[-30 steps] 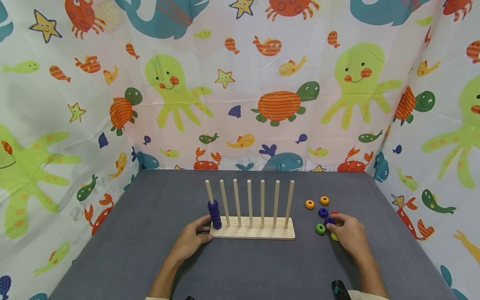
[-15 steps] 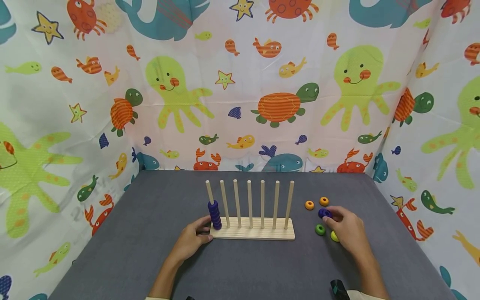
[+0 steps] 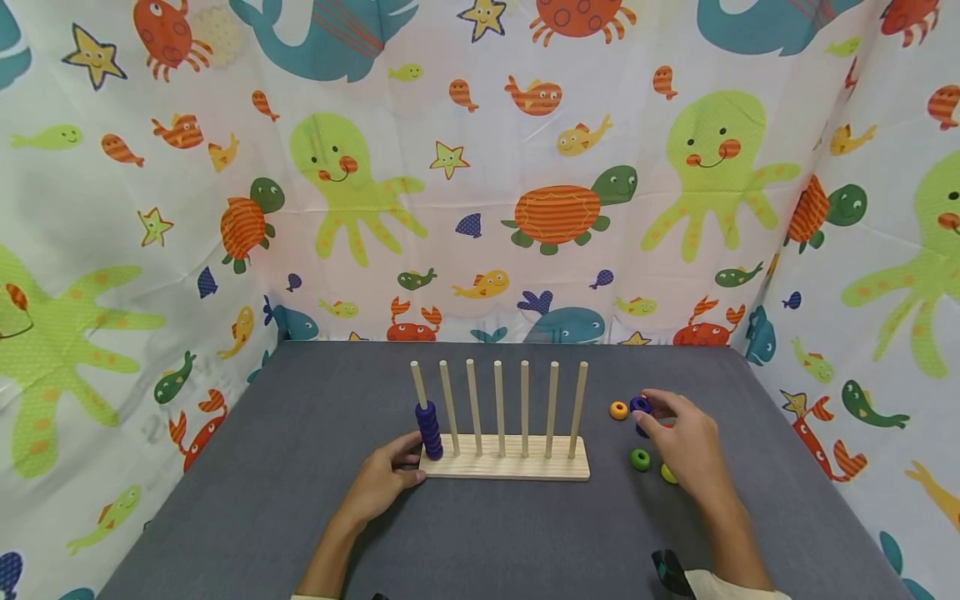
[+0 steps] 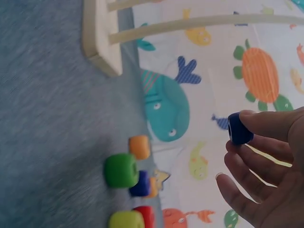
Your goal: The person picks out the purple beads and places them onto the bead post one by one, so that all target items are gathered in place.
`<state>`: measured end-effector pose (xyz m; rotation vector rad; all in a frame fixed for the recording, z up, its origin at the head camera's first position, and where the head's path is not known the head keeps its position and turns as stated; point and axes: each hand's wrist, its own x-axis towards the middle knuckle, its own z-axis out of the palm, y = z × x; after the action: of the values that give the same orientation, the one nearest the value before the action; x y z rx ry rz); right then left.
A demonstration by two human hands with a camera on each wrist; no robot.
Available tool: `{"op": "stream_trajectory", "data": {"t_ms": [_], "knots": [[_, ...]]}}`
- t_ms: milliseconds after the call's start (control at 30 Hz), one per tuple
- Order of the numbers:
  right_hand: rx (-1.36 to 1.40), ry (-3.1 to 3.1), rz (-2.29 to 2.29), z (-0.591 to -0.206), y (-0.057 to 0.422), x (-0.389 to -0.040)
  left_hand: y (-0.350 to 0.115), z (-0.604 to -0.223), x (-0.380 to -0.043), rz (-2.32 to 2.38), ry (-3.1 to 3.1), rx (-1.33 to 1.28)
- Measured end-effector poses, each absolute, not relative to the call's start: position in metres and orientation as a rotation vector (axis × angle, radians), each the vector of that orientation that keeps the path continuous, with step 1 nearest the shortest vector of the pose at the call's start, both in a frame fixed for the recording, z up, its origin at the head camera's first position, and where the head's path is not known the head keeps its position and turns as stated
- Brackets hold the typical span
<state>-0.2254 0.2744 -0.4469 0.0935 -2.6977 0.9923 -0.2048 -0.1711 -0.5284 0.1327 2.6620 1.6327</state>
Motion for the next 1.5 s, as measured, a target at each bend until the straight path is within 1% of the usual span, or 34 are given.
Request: {"op": "stream_trajectory", "data": {"t_ms": [433, 967, 1500], "knots": [[0.215, -2.527, 0.975, -0.407, 0.249, -0.224, -0.171, -0.528, -0.205, 1.624, 2.67, 0.107], [0.391, -2.357, 1.007, -0.371, 0.215, -0.223, -0.171, -0.528, -0.205, 1.636, 2.661, 0.109], [0.558, -2.301, 1.005, -0.355, 0.184, -0.223, -0.171, -0.528, -0.205, 1.624, 2.666, 0.1]]}}
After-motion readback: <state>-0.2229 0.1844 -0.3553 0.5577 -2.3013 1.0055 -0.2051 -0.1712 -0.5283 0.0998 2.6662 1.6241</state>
